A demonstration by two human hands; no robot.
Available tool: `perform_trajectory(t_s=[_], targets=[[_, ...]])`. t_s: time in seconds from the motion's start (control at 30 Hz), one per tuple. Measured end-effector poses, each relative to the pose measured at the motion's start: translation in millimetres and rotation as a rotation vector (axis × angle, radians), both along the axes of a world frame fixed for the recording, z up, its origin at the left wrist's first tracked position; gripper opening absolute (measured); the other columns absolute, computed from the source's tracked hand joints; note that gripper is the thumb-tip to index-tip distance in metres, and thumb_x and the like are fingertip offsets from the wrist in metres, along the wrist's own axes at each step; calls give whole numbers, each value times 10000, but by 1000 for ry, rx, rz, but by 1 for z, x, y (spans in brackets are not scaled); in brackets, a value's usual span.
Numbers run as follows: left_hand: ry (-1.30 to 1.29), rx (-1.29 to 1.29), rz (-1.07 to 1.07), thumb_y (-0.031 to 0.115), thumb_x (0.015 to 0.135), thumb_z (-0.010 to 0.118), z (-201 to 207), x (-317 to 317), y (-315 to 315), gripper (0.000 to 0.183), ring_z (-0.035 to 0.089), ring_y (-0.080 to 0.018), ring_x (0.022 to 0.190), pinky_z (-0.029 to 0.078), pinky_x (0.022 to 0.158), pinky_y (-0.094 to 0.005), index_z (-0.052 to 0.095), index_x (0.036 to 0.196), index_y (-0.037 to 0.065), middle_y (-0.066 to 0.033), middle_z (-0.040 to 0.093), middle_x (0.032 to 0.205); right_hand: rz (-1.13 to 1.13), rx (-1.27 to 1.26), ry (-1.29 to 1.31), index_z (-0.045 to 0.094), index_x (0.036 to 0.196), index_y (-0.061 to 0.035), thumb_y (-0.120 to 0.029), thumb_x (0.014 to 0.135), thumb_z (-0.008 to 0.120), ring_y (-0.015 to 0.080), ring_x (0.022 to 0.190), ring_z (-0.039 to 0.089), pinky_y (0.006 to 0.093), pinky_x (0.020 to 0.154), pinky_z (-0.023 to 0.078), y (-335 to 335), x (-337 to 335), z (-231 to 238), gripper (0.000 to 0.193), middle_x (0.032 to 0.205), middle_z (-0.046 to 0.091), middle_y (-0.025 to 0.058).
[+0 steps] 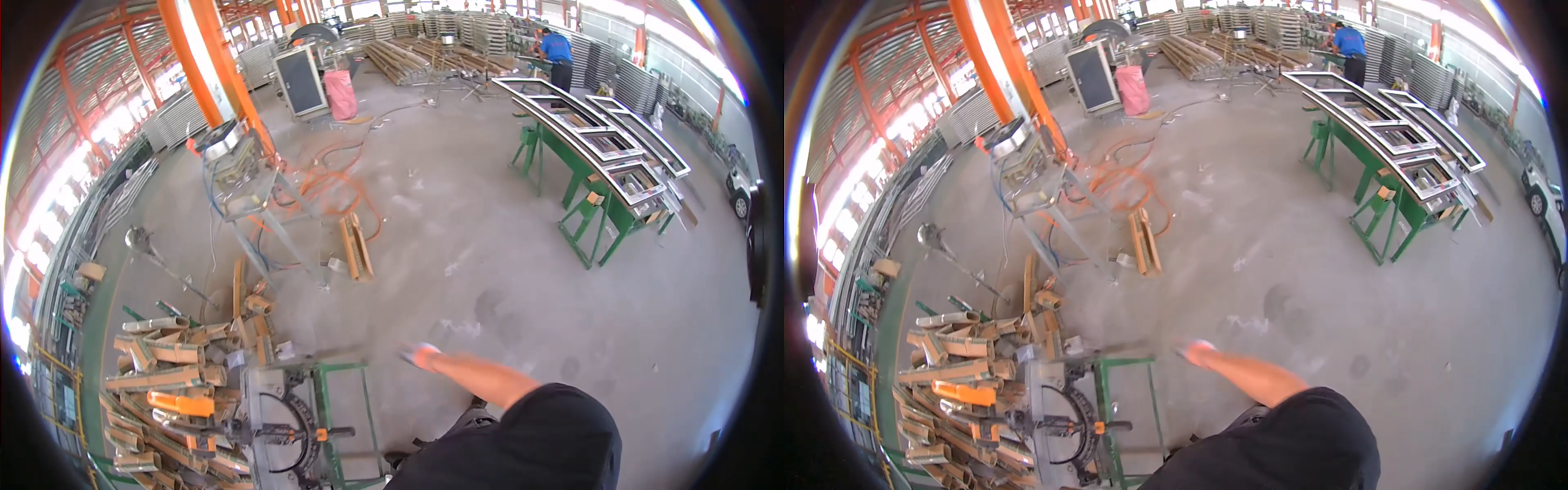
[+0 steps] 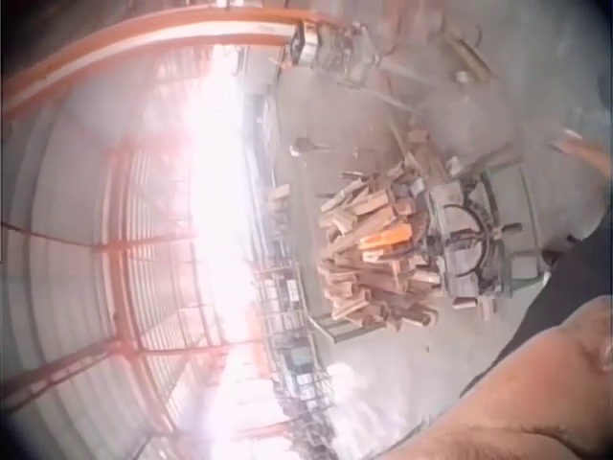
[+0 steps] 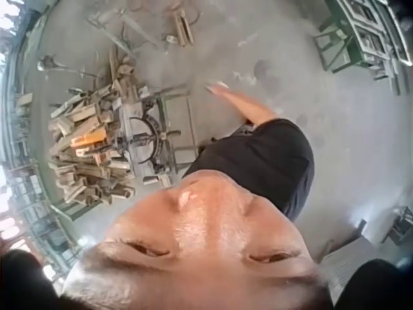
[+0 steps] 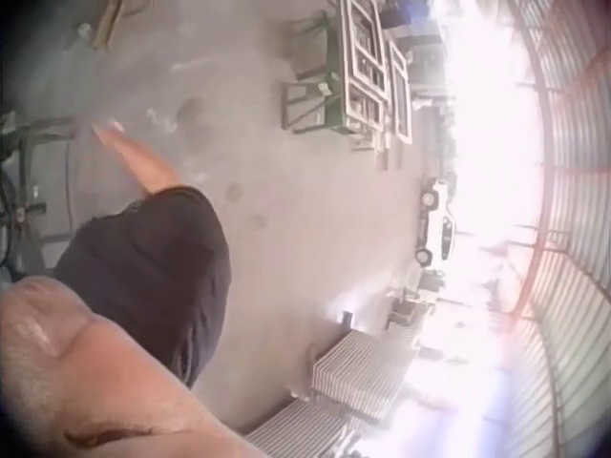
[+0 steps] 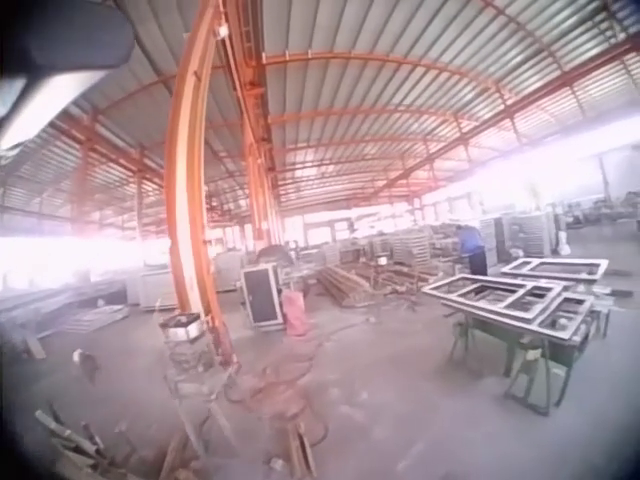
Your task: Cutting profile strips using a miter saw and fitting them onto window frames.
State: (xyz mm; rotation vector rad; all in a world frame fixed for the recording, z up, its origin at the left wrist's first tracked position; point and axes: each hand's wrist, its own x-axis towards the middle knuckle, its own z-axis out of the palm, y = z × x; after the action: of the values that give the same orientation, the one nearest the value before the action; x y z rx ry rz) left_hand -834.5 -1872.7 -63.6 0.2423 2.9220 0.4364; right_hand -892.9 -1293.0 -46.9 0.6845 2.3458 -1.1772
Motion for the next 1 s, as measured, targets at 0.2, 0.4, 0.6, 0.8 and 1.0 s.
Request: perform_trajectory(t_s=[0.2,0.4,0.6,0.8,1.0], targets=[[-164,146,8,298,801,769,-31,0,196,292,690,-294,741,535,674,-424,701,950,57,-133,693,761,132,237,-340,692,1148,-92,-305,957,475,358,1112,634,455,933,501,122,341,-115,359,1230,649,197],[-80,232,7,293,655,894,-59,14,373,402,673,-252,662,542,690,-396,681,852,14,-100,683,697,-470,118,-131,676,1085,-96,-468,936,540,406,1008,644,475,856,504,242,330,-24,424,1075,689,196],[-262,1390,245,-129,765,715,6,-68,666,137,560,-124,688,535,670,-289,641,827,-31,-23,628,755,-622,184,151,679,1076,-95,-471,915,591,409,972,652,472,838,516,386,267,27,419,1013,703,184],[-543,1356,177,-7,835,738,54,-102,932,103,611,-131,580,503,478,-274,657,897,-11,-51,661,786,-592,302,112,667,1171,-123,-491,870,645,351,1091,635,435,933,506,520,277,34,475,1135,686,156],[-888,1189,-90,194,904,732,90,-62,1212,183,551,-121,490,449,442,-267,645,871,37,-28,618,698,-598,598,143,609,1232,-87,-464,817,704,361,1175,544,444,1003,445,647,306,85,569,1249,605,168]])
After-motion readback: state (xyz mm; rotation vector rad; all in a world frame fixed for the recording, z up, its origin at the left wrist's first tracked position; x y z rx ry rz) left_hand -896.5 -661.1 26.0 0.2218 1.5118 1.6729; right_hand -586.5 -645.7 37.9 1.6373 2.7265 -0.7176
